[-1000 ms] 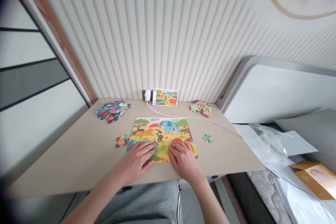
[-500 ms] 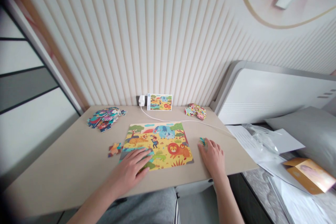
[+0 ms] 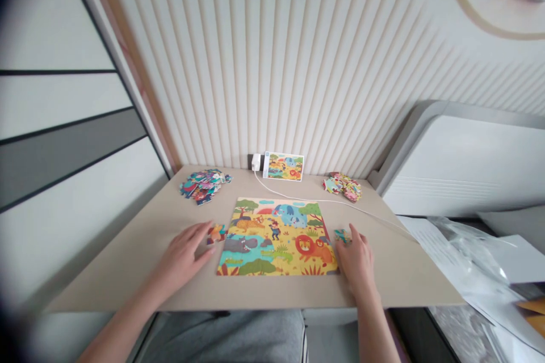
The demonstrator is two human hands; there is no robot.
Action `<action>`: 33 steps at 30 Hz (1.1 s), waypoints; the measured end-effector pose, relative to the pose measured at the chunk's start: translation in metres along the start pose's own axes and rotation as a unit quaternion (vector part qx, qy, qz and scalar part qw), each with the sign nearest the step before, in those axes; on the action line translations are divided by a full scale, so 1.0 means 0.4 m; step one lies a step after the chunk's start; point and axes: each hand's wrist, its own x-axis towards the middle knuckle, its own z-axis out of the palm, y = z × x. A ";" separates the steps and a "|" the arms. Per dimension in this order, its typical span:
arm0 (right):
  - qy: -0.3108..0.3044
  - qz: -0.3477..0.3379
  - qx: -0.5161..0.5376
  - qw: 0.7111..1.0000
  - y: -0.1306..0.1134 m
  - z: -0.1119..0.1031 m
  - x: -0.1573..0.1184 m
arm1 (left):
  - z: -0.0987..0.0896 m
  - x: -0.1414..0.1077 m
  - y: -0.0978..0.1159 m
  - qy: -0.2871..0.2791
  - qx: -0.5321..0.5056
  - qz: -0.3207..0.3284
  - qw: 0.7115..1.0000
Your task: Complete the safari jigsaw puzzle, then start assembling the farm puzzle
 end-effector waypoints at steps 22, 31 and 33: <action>-0.104 -0.401 0.155 0.897 -0.567 0.086 -0.272 | 0.001 -0.004 0.001 0.086 -0.012 -0.073 0.994; -0.044 -0.280 0.009 0.959 -0.193 0.021 -0.081 | -0.052 -0.008 0.041 -0.001 -0.041 0.043 0.998; -0.041 -0.257 -0.004 0.966 -0.125 0.030 -0.053 | -0.051 -0.008 0.042 -0.010 -0.030 0.046 0.998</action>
